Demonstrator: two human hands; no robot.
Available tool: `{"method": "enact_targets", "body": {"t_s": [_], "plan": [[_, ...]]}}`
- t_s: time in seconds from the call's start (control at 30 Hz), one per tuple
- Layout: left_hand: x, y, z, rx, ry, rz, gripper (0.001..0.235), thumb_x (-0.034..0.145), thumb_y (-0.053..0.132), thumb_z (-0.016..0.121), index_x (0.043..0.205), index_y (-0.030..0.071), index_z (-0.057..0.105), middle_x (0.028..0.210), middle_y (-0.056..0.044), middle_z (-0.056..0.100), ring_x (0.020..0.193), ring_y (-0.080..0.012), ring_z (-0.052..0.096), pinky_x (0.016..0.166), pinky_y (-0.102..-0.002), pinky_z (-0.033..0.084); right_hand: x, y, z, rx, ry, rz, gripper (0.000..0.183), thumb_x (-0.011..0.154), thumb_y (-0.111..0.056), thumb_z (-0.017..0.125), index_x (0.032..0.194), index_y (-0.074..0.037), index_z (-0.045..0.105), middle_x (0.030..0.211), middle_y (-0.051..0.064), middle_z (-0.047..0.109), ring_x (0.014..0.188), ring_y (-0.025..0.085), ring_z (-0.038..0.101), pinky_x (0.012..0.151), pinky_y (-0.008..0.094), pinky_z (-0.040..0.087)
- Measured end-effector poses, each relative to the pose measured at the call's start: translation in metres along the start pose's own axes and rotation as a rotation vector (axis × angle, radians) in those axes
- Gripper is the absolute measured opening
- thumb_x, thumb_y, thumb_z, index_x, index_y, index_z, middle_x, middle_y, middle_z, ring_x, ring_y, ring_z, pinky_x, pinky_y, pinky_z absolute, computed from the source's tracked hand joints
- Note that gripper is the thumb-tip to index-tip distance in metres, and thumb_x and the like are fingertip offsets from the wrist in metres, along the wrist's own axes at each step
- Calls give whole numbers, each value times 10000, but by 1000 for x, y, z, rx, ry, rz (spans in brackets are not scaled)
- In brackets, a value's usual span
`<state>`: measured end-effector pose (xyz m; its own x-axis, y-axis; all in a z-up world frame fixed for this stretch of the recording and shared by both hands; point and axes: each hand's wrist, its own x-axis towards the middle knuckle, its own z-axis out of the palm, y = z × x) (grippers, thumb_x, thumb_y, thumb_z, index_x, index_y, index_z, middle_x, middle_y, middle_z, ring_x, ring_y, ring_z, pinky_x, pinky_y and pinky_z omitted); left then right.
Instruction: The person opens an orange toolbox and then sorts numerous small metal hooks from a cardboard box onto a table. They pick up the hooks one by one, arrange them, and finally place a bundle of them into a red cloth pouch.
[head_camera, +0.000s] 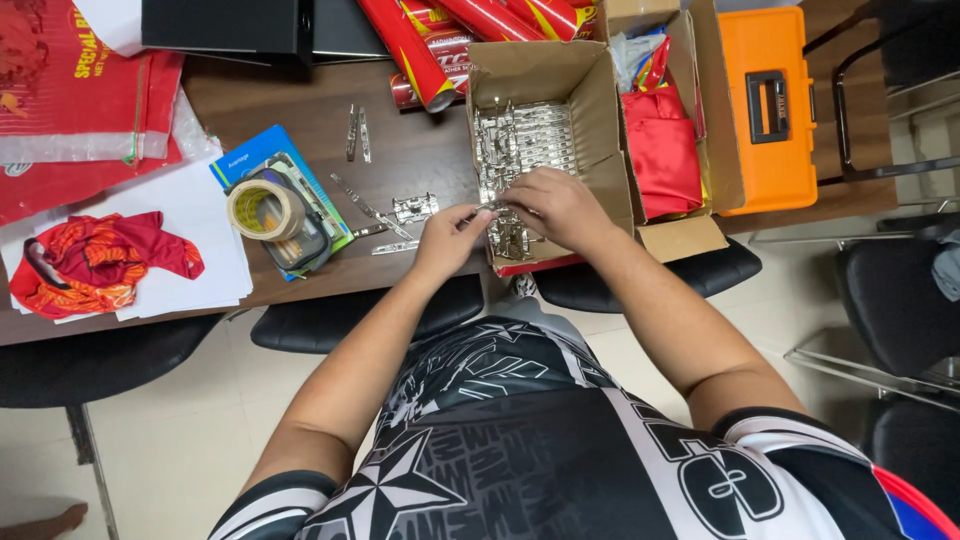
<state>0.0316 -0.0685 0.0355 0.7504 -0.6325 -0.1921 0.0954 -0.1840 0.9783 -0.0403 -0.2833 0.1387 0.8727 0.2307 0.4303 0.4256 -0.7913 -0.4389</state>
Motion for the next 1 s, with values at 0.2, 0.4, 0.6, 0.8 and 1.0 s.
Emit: {"method": "enact_targets", "body": {"t_s": [0.2,0.4,0.6,0.8,1.0], "plan": [[-13,0,-3,6,-21,-72,292,1005,221,658,1252,84,732,945,-3,752,802,-60,620,739,-221,512,-35,81,24,-126,-305,291,167,856,-120,739,1022,-101,747,1044,108,720,1042,317,673,882,429,556],[-27,-19,-18,-23,-37,-74,261,1022,181,633,1237,62,722,982,-37,756,890,-75,666,804,-228,529,-72,153,83,-618,-751,430,184,870,-100,651,1008,-67,769,1128,136,738,1129,293,682,875,399,592],[-31,-22,-22,-60,-3,-93,261,1024,169,617,1231,37,707,1006,-44,750,954,-81,689,846,-233,529,-72,164,112,-535,-932,439,192,945,-119,600,1054,-85,754,1135,131,744,1068,296,716,878,424,591],[-33,-14,-21,-32,19,-95,243,1022,146,624,1220,32,708,1007,-50,751,937,-93,675,845,-233,528,-86,181,138,-466,-996,443,214,941,-90,580,1063,-75,754,1172,143,732,1104,308,713,909,430,589],[-37,-21,-24,-59,34,-85,242,1020,131,616,1219,25,704,1007,-50,746,953,-85,681,848,-230,528,-87,179,141,-429,-982,470,245,959,-79,555,1141,-64,718,1244,163,692,1139,333,689,922,443,575]]}}
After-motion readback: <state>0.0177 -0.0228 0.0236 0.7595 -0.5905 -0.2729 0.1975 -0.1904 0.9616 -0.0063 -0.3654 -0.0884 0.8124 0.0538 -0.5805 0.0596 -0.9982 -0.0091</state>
